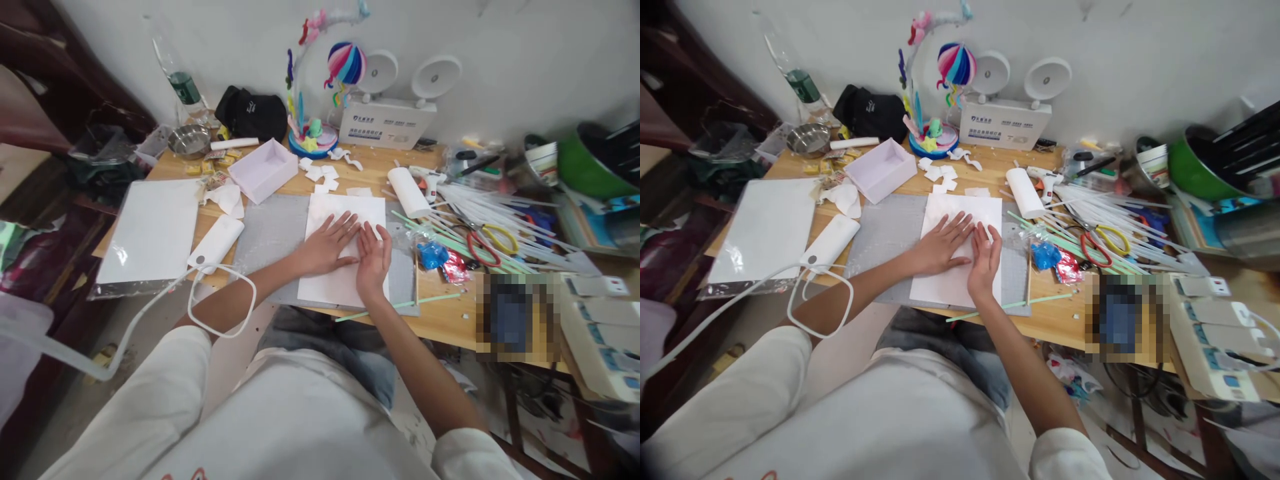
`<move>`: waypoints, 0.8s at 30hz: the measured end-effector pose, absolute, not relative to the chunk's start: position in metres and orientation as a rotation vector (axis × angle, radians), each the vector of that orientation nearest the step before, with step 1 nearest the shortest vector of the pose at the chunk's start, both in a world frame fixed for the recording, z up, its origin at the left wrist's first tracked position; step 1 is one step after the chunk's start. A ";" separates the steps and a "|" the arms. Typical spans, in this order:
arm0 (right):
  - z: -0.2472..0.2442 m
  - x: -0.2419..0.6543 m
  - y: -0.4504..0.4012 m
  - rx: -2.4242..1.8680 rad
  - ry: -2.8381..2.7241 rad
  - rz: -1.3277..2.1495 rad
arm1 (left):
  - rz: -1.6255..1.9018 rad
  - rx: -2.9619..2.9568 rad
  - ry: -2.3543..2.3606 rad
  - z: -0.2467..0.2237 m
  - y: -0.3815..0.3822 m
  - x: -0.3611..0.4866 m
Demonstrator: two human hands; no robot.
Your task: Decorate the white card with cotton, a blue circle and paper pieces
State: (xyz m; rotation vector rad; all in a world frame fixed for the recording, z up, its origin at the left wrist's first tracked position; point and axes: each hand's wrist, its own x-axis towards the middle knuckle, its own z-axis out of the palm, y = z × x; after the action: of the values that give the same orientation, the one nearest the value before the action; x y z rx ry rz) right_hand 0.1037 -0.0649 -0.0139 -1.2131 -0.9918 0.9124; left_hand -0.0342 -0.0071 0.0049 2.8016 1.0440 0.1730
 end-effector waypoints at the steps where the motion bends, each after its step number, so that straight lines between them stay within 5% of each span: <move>1: -0.013 0.103 -0.065 -1.193 -0.955 0.923 | 0.208 2.803 1.040 0.003 -0.006 -0.035; 6: -0.004 0.101 -0.067 -1.044 -0.720 0.989 | 0.467 2.820 0.961 -0.002 0.004 -0.039; 24: -0.001 0.101 -0.068 -1.101 -0.832 1.006 | 0.437 2.786 0.980 0.004 -0.015 -0.055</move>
State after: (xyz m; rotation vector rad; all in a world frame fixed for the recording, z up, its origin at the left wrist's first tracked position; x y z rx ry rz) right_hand 0.1014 -0.0676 -0.0013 -1.1007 -0.8316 1.0058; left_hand -0.0547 -0.0148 0.0036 2.7860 0.9803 0.4367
